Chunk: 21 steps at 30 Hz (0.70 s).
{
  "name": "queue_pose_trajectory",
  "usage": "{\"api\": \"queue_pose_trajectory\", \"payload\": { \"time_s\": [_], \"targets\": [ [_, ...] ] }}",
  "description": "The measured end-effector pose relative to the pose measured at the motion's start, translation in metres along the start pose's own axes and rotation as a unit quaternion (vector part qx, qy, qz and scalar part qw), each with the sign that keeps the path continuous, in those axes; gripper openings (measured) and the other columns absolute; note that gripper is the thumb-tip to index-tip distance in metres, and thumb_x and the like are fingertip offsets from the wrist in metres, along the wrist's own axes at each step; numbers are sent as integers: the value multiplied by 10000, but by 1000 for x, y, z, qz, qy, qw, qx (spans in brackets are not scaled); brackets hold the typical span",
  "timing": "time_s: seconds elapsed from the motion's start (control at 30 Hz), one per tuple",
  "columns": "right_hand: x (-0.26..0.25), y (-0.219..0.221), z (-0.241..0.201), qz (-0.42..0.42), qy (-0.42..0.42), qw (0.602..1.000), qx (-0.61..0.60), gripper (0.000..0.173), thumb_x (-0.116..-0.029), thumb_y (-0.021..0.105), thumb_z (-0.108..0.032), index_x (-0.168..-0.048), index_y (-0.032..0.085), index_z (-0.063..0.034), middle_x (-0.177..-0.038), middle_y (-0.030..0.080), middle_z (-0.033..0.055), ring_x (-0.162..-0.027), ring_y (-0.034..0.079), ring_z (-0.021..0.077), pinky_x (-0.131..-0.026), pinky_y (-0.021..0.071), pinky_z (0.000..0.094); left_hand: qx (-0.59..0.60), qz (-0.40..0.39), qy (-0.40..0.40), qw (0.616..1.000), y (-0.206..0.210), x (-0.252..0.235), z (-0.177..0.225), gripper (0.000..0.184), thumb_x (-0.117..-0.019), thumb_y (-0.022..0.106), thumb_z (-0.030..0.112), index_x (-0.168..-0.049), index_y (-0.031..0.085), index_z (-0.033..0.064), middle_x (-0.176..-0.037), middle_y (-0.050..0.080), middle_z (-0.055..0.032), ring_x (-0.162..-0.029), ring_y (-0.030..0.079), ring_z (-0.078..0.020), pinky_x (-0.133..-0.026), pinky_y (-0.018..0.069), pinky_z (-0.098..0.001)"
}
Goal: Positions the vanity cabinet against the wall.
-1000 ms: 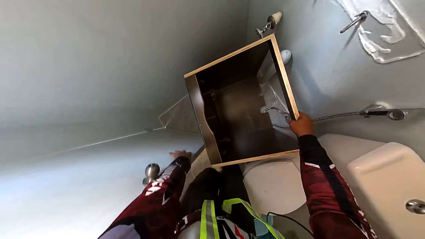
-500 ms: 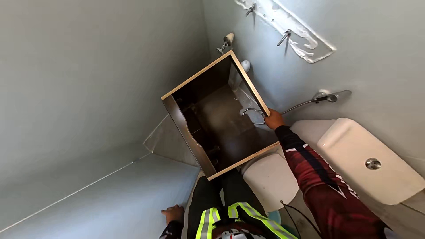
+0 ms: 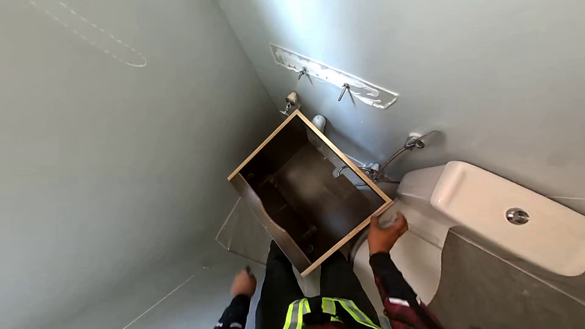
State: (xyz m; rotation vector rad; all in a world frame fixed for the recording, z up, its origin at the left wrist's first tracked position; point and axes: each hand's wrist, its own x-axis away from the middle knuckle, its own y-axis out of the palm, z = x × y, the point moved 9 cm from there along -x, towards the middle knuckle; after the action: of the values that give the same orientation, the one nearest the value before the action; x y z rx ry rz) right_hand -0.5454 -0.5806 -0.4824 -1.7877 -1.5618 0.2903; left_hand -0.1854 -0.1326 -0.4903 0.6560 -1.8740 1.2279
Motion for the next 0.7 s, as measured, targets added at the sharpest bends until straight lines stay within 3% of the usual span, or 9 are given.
{"api": "queue_pose_trajectory", "payload": {
  "time_s": [0.07, 0.13, 0.2, 0.27, 0.3, 0.4, 0.47, 0.6, 0.7],
  "targets": [
    [30, 11, 35, -28, 106, 993, -37, 867, -903, 783, -183, -1563, 273, 52, -1517, 424, 312, -1367, 498, 396, -1135, 443, 490, 37, 127, 73, 989, -90, -10, 67, 377, -1031, 548, 284, -1358, 644, 123, -1223, 717, -179, -1137, 696, -369, -947, 554, -625],
    [52, 39, 61, -96, 200, 973, -66, 809, -912, 795, -244, -1534, 343, 6, -1383, 577, 269, -1227, 620, 367, -1028, 527, 534, 69, 214, 181, 957, -171, -12, 134, 390, -1034, 565, 261, -1378, 628, 89, -1327, 671, -165, -1244, 642, -337, -1057, 508, -575],
    [71, 68, 76, -160, 286, 940, -93, 728, -901, 811, -298, -1460, 463, 15, -1325, 596, 279, -1155, 630, 411, -911, 554, 613, 82, 301, 273, 910, -246, -16, 193, 434, -1011, 614, 263, -1394, 605, 59, -1404, 608, -202, -1331, 568, -368, -1113, 461, -563],
    [82, 83, 83, -182, 358, 914, -58, 795, -877, 826, -352, -1472, 453, 21, -1387, 555, 297, -1233, 583, 450, -948, 519, 661, 74, 355, 310, 879, -305, -33, 240, 520, -972, 667, 300, -1422, 576, 54, -1444, 567, -218, -1365, 527, -392, -1121, 442, -571],
    [83, 86, 86, -172, 375, 910, -29, 794, -867, 833, -347, -1455, 468, 42, -1378, 561, 306, -1244, 576, 455, -969, 504, 661, 64, 343, 305, 886, -328, -48, 260, 573, -958, 692, 323, -1442, 554, 48, -1466, 542, -230, -1380, 507, -401, -1129, 431, -580],
    [74, 93, 92, -149, 376, 912, 69, 770, -871, 828, -363, -1412, 512, 84, -1335, 603, 313, -1259, 584, 449, -1037, 472, 636, -21, 194, 250, 948, -357, -111, 304, 723, -898, 754, 451, -1451, 532, 41, -1432, 574, -235, -1332, 563, -397, -1094, 460, -612],
    [73, 92, 95, -147, 373, 911, 96, 771, -876, 826, -330, -1432, 487, 85, -1327, 611, 312, -1254, 594, 447, -1048, 470, 631, -86, 98, 235, 963, -351, -151, 316, 743, -870, 778, 472, -1418, 549, 25, -1367, 617, -234, -1295, 592, -390, -1073, 474, -606],
    [74, 93, 89, -139, 363, 919, 67, 652, -832, 839, -137, -1365, 530, 79, -1247, 630, 317, -1143, 632, 457, -943, 517, 651, -192, 82, 252, 945, -347, -183, 322, 512, -940, 703, 319, -1307, 611, -25, -1324, 630, -266, -1258, 608, -422, -1021, 500, -625],
    [85, 90, 84, -132, 374, 917, 53, 650, -823, 832, -88, -1370, 520, 71, -1240, 626, 316, -1105, 642, 454, -902, 531, 646, -215, 87, 282, 931, -347, -180, 313, 400, -931, 681, 224, -1233, 640, -35, -1265, 649, -271, -1214, 627, -431, -987, 517, -625]
  ]
}}
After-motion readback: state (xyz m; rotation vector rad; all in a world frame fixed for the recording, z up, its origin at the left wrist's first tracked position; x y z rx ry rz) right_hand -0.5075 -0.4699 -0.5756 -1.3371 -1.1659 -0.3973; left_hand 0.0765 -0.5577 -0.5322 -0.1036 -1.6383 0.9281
